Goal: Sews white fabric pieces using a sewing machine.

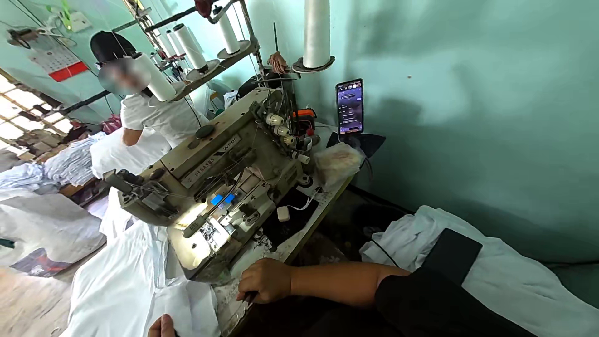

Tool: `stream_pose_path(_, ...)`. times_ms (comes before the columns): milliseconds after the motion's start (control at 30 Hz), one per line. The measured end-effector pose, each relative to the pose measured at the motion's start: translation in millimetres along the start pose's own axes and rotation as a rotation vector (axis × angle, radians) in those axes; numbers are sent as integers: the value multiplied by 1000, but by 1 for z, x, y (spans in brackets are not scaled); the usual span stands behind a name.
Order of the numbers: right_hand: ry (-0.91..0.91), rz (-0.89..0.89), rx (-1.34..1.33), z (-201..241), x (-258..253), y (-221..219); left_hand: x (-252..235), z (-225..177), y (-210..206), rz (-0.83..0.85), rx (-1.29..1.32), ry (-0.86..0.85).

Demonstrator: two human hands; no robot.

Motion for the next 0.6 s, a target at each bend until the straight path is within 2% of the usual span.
stream_pose_path(67,-20,17,-16,1,-1,2,-1,0,-3,31,-30,0)
stream_pose_path(200,-38,31,7,3,1,6,0,-5,-7,-30,-74,29)
stream_pose_path(367,-28,-12,65,-2,2,2,3,-3,3,-51,-3,83)
stream_pose_path(467,-83,-5,72,-2,0,1,3,7,10,-35,63,91)
stream_pose_path(600,-251,18,-152,2,-15,3,1,13,11,4,173,88)
Point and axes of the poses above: each hand's wrist, its own x-axis away from the middle knuckle, its own y-axis out of the back of the hand, z = x × y, the point moved 2 cm from there along -x, towards the middle knuckle, and after that the axes turned 12 degrees about z, right-handed, at the moved point
